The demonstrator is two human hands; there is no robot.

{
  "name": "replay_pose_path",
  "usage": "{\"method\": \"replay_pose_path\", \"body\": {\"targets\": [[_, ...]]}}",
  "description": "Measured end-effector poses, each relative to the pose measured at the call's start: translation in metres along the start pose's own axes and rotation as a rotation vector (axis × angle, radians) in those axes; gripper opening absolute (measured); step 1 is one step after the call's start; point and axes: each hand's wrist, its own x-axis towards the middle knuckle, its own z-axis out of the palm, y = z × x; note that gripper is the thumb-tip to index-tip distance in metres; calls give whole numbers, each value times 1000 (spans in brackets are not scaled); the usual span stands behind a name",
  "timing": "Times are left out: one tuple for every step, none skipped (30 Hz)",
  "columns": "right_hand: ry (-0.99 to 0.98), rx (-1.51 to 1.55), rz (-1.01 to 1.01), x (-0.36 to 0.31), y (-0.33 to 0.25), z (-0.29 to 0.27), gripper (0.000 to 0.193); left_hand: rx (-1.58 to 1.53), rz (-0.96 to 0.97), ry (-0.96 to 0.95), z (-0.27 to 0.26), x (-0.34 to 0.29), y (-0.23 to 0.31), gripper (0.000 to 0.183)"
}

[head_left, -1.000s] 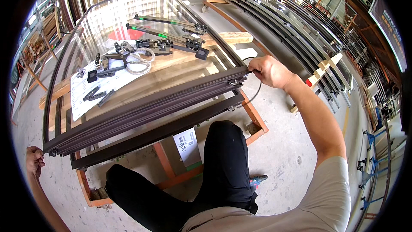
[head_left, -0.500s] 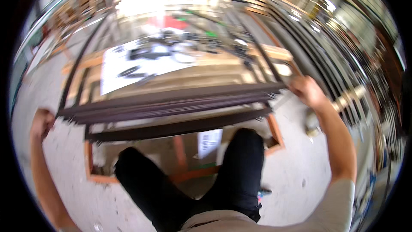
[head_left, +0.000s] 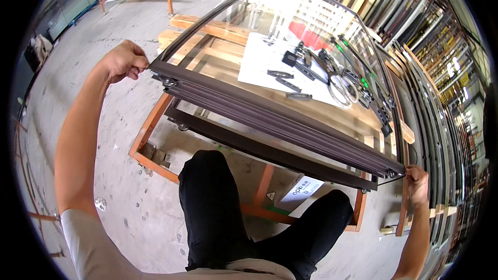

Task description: The person attaches rubber seals and hardware to a metal window frame. They press the seals into the frame grooves, cut a length of seal with shears, and use a power drill to fasten a metal bracket.

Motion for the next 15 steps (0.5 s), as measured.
{"method": "replay_pose_path", "body": {"targets": [[-5, 25, 13, -2, 4, -1, 12, 7, -8, -9, 0, 1, -1, 6], [-10, 50, 27, -4, 9, -1, 11, 18, -12, -24, -1, 1, 0, 6], [-12, 72, 45, -9, 14, -4, 11, 21, 8, -21, 1, 4, -1, 7], [-32, -35, -75, -7, 10, -4, 14, 31, 19, -16, 3, 6, -2, 7], [-60, -53, -53, -3, 4, -6, 19, 17, 20, -11, 3, 4, -2, 7], [-89, -70, -28, 1, -15, -9, 25, 6, 20, -8, 4, 3, 0, 8], [-116, -90, -4, 6, -29, -12, 30, -18, -14, -16, 1, 2, -1, 8], [-97, -175, -38, 14, -37, -12, 33, -20, -24, 5, 0, 0, -2, 8], [-72, -270, -67, 21, -45, -17, 36, -23, -3, -2, 0, 1, -4, 8], [-41, -360, -99, 32, -64, -19, 39, -23, 19, -5, -2, 1, -5, 8], [12, -361, 47, 39, -89, -17, 37, -40, 16, -14, -3, 3, -9, 8], [65, -322, -52, 52, -116, -12, 35, -59, 36, -30, -2, 4, -7, 9], [114, -281, -150, 69, -143, -6, 34, -65, 48, -20, 0, 5, -6, 10], [162, -237, -248, 86, -173, 3, 32, -70, 59, -10, 2, 6, -4, 10], [155, -194, -300, 100, -205, 17, 30, -63, 65, -27, 6, 9, -2, 10]]}}
